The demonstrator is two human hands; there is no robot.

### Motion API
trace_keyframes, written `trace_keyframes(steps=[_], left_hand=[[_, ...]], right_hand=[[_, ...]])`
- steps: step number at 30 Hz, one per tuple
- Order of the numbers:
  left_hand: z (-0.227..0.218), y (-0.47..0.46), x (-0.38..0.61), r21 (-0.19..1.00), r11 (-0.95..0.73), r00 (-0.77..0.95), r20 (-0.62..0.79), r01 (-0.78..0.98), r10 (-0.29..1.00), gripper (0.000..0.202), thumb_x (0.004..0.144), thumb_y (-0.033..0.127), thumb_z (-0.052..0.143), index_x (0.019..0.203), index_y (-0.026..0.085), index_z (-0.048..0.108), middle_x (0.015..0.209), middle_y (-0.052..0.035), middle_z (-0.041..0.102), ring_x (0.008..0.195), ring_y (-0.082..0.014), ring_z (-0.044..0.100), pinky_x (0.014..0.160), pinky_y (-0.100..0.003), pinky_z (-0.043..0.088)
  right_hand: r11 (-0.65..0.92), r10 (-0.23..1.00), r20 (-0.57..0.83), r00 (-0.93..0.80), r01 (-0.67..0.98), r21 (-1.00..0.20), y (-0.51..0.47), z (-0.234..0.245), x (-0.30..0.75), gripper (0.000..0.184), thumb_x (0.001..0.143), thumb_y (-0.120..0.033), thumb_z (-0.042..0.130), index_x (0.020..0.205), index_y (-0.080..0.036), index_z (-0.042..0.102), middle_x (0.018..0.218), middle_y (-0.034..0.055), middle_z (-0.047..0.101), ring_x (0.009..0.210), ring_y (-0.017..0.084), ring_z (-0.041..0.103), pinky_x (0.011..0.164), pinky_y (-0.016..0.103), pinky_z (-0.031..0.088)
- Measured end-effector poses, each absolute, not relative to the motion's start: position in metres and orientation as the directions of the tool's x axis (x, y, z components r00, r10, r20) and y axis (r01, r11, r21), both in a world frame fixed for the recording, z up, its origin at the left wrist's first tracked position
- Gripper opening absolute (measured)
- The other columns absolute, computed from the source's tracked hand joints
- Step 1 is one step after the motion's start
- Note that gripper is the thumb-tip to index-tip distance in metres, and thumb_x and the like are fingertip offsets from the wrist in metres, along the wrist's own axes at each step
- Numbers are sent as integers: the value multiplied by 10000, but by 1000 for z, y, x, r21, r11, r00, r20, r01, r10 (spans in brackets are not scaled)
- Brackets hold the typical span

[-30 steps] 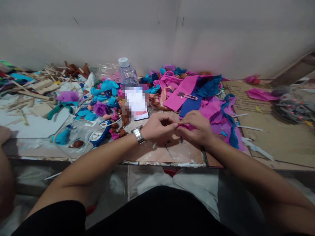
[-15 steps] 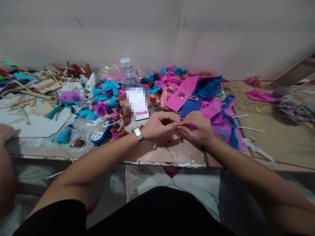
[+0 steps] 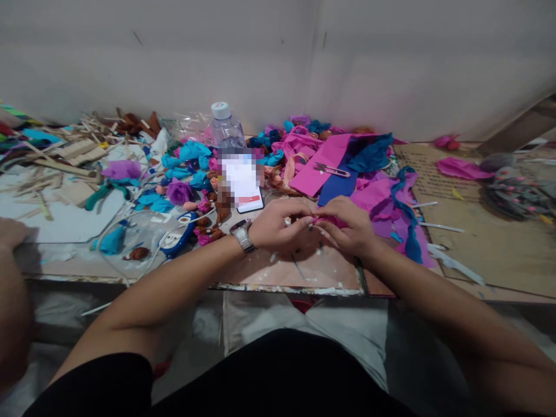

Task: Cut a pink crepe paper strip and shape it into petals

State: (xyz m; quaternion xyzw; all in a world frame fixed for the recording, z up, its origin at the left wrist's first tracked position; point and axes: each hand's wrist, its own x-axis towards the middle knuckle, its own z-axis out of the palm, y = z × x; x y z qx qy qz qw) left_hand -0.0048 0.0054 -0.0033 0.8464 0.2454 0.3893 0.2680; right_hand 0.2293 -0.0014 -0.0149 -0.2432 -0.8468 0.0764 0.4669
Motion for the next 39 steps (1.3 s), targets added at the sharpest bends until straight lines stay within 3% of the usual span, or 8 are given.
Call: trace_keyframes(steps=[6,13,23,32,39], left_hand=[[-2,4,-2,620,-763,558,575,180,599,256,994,380,672,1056,160,786,945,-90,797,773,-135,702,691,-230,524],[-3,6,-2,635,-756,536,589,156,605,205,988,342,693,1009,160,785,933,-80,794,785,-122,716,681,-204,525],[-9,10,-5,433,-870,563,668,237,486,257,1037,353,614,1029,180,805,939,-90,828,865,-159,776,757,-239,560],[-14,9,-4,488,-856,591,644,171,485,252,1010,297,664,1206,207,794,1138,-101,821,996,-182,799,856,-257,600],[-10,9,-4,538,-834,582,642,123,500,235,988,337,696,1131,195,817,1075,-116,828,972,-195,796,861,-273,603]], right_hand=[[883,462,786,-410,297,-364,1,-17,231,101,929,-241,790,1013,-257,736,876,34,780,822,216,708,792,403,512],[854,512,769,-382,321,-409,0,-19,231,98,910,-256,812,978,-257,741,864,35,777,827,222,692,808,419,524],[842,537,757,-373,294,-453,-2,-17,231,126,876,-256,853,933,-252,741,831,24,765,836,216,683,792,397,537],[818,571,756,-321,299,-491,1,-19,232,190,852,-329,877,857,-246,706,857,35,738,856,226,693,810,419,532],[814,575,753,-321,310,-490,-1,-16,233,202,831,-360,890,828,-242,726,911,50,730,869,223,691,781,393,543]])
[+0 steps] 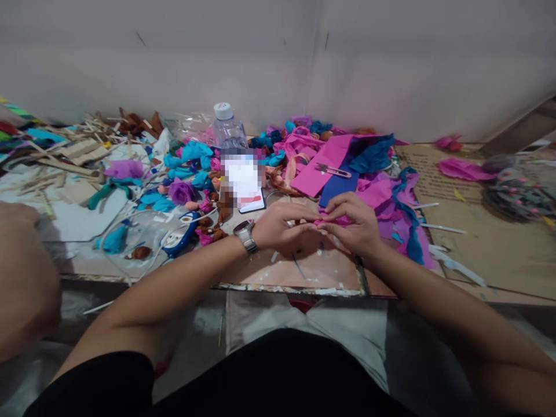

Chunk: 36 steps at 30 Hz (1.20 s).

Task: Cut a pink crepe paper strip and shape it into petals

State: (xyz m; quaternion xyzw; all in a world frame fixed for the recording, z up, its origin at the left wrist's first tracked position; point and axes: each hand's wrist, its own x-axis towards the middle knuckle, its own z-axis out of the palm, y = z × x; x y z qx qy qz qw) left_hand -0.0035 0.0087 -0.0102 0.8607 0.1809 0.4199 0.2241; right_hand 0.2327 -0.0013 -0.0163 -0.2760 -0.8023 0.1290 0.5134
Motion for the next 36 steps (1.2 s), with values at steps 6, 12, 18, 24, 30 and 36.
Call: trace_keyframes(steps=[6,12,18,24,30,36], left_hand=[[-12,6,-1,517,-831,530,654,208,539,220,1014,301,646,1088,162,800,1016,-109,824,936,-188,778,852,-288,584],[-13,4,1,539,-812,525,635,226,567,254,1035,321,607,1106,169,798,1037,-100,828,925,-186,775,843,-294,582],[-15,2,1,573,-776,556,566,265,608,323,1061,366,556,1163,179,798,1065,-94,831,893,-184,777,794,-280,565],[-14,0,2,685,-701,578,495,199,648,351,1049,392,583,1254,180,774,1176,-102,811,988,-199,778,866,-295,582],[-14,3,3,758,-626,547,450,184,705,342,1022,437,631,1189,196,807,1097,-89,828,933,-188,777,817,-275,577],[-12,2,3,737,-650,599,441,183,668,375,1058,436,554,1179,185,805,1084,-84,826,918,-193,770,809,-298,586]], right_hand=[[821,562,749,-350,341,-457,-1,-13,233,99,881,-306,846,926,-252,776,895,43,748,874,221,698,800,388,539],[821,559,759,-334,350,-451,-2,-12,232,90,893,-312,834,918,-253,771,878,43,745,859,220,699,783,385,545],[812,573,745,-342,358,-461,-2,-14,231,104,898,-332,828,958,-260,782,910,53,742,871,218,700,779,380,562],[842,526,787,-322,329,-428,-1,-16,231,73,899,-319,827,916,-258,791,876,51,732,830,208,693,735,374,552],[829,546,774,-321,345,-441,-1,-16,232,74,897,-331,829,916,-268,796,861,46,741,834,217,691,749,392,551],[831,537,775,-334,370,-416,-1,-17,232,153,894,-317,832,1044,-293,819,904,52,728,854,220,683,756,390,554]])
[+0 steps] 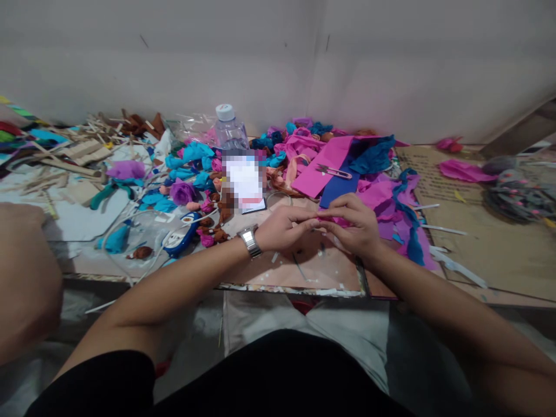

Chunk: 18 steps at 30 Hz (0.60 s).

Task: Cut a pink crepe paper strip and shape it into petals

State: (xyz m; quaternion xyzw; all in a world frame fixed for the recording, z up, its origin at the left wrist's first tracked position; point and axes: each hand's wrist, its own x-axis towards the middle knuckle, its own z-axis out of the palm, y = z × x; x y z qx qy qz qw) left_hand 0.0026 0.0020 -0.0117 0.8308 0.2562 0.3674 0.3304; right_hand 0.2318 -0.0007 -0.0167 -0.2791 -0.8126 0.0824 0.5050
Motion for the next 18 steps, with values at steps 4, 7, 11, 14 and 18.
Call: trace_keyframes(steps=[4,7,11,14,18], left_hand=[[-12,3,5,667,-735,613,530,124,585,374,1070,415,518,1248,205,771,1225,-120,786,1129,-241,734,1009,-423,578],[-14,4,6,634,-766,597,573,111,561,377,1074,393,504,1325,221,728,1323,-141,739,1267,-263,667,1115,-505,517],[-20,5,6,647,-752,596,555,128,580,393,1086,352,473,1405,245,678,1396,-138,693,1301,-255,638,1143,-516,489],[-25,5,7,636,-762,584,576,120,572,428,1084,333,481,1487,275,611,1469,-133,647,1352,-259,606,1165,-525,471],[-29,5,8,616,-783,586,603,91,542,513,1086,318,472,1599,319,472,1589,-125,549,1465,-274,524,1212,-553,436]], right_hand=[[839,522,783,-339,370,-399,-1,-17,231,197,908,-317,814,1105,-322,816,905,46,735,864,225,693,767,398,560],[850,505,798,-329,349,-394,-1,-17,231,168,899,-313,825,1066,-306,805,896,43,765,847,229,710,777,412,562],[860,486,814,-319,341,-380,-2,-17,232,174,883,-293,847,1044,-291,780,912,37,796,845,227,727,804,420,562],[849,498,815,-295,359,-388,-3,-18,233,201,872,-336,857,1054,-298,780,912,36,801,842,235,732,809,431,565],[827,529,809,-255,370,-424,-3,-18,233,204,857,-391,865,1017,-295,782,858,33,786,809,243,714,797,447,560]])
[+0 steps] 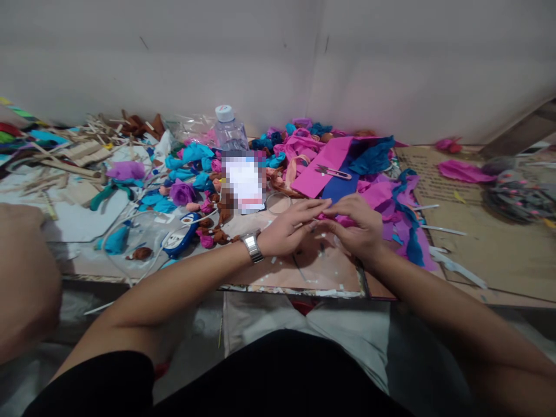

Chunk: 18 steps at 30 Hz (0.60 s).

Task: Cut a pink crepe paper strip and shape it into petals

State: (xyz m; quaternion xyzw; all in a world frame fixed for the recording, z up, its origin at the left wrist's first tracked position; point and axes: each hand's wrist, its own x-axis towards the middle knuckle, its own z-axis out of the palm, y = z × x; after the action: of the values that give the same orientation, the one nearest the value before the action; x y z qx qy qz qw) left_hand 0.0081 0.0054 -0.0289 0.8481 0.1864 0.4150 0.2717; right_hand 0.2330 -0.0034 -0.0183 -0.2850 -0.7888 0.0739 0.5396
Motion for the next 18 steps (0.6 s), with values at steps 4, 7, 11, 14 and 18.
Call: trace_keyframes(steps=[4,7,11,14,18], left_hand=[[-28,5,8,600,-797,625,595,73,505,582,1087,321,462,1657,350,351,1661,-111,462,1532,-290,455,1250,-582,399],[-27,5,8,600,-796,649,576,77,497,615,1085,329,466,1676,353,299,1686,-105,423,1553,-298,428,1273,-576,377],[-26,6,8,578,-812,677,568,77,468,672,1081,338,476,1700,341,214,1709,-113,380,1568,-302,403,1281,-558,373],[-27,7,7,545,-835,692,575,74,437,728,1068,334,500,1712,309,163,1717,-140,353,1576,-308,384,1289,-549,360],[-30,9,6,516,-851,707,566,96,423,769,1051,331,529,1715,289,143,1726,-155,325,1592,-316,348,1297,-557,336]], right_hand=[[810,552,800,-233,375,-450,-4,-19,233,161,865,-378,858,965,-284,772,819,29,763,812,243,679,773,434,546],[792,577,782,-236,396,-464,-4,-19,234,146,870,-374,852,944,-280,766,818,31,756,831,249,660,770,432,539],[780,588,777,-225,411,-471,-4,-21,234,157,861,-383,858,938,-276,772,819,33,760,842,256,650,775,434,535],[788,582,781,-227,393,-474,-3,-22,234,173,860,-400,856,959,-278,786,841,38,772,843,257,654,772,436,543],[807,549,801,-238,401,-434,-2,-21,233,143,870,-381,847,945,-270,794,824,38,779,813,247,657,749,420,548]])
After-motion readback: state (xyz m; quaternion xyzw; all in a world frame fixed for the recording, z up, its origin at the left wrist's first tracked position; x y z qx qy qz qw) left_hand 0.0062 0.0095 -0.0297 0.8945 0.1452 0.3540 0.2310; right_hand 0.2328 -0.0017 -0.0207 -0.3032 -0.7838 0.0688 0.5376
